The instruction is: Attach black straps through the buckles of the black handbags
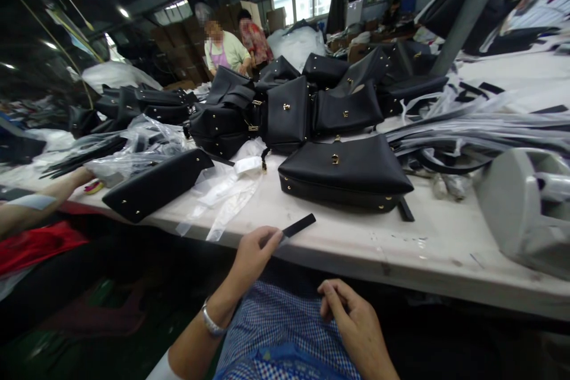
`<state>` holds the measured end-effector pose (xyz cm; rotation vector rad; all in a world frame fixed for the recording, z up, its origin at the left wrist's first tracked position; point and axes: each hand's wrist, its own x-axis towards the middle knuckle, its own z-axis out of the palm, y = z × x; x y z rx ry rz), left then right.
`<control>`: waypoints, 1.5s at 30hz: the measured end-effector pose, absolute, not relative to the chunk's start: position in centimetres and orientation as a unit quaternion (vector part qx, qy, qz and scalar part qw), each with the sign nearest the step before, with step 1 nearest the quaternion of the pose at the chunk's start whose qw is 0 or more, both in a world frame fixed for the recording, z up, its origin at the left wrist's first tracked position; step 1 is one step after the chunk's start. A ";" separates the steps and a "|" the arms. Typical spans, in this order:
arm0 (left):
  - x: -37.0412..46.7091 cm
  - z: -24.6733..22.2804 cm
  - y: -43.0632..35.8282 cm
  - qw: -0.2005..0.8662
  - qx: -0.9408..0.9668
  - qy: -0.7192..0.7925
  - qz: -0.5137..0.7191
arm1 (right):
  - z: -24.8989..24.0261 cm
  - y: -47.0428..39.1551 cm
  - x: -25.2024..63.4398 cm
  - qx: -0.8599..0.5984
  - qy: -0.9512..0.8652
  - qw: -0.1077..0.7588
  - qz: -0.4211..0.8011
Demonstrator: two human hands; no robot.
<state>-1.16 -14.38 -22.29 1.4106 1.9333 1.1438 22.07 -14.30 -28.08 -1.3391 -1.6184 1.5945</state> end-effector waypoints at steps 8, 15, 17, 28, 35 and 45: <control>-1.4 -21.8 -14.5 0.306 0.504 0.686 0.427 | -26.6 -14.0 21.2 -0.486 -0.586 0.289 0.581; -1.5 -22.3 -14.5 0.387 0.464 0.661 0.444 | -24.8 -12.3 20.0 -0.490 -0.597 0.311 0.554; -1.5 -22.4 -14.5 0.399 0.457 0.657 0.447 | -24.5 -11.9 19.8 -0.489 -0.597 0.318 0.551; -0.3 -23.5 -16.8 0.081 0.730 0.565 0.376 | -24.7 -11.8 18.9 -0.460 -0.379 0.356 0.720; 0.7 -26.2 -17.7 0.073 0.740 0.538 0.396 | -25.4 -12.0 19.6 -0.466 -0.373 0.357 0.718; 1.2 -26.0 -17.0 0.360 0.572 0.626 0.390 | -25.8 -11.7 19.9 -0.470 -0.355 0.359 0.724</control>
